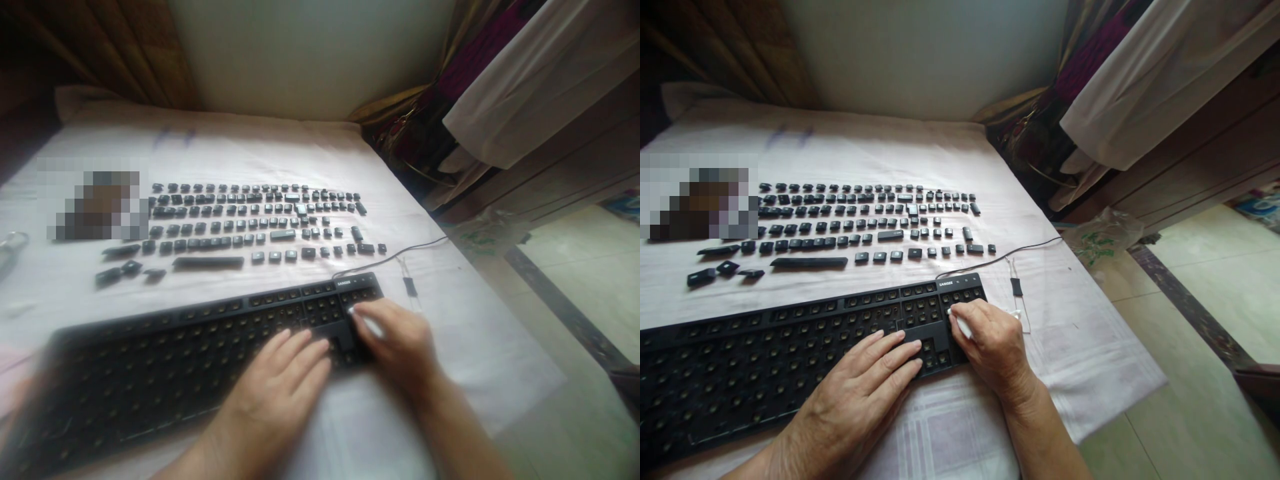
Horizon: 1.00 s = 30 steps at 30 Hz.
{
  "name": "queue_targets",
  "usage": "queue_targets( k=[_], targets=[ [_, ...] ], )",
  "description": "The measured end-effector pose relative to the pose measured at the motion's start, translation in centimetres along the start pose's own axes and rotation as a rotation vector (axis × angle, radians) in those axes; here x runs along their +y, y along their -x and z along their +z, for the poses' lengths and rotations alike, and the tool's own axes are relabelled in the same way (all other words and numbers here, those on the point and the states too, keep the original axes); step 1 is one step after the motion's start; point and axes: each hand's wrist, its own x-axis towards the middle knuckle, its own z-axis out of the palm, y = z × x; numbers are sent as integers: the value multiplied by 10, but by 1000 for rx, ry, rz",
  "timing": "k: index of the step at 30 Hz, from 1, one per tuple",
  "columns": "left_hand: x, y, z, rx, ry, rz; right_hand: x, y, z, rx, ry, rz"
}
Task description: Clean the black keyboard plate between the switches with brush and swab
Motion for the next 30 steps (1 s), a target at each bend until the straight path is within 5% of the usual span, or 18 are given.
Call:
queue_targets(
  k=[30],
  targets=[
    [1, 4, 2, -36, 4, 1, -2, 0, 4, -63, 72, 20]
  ],
)
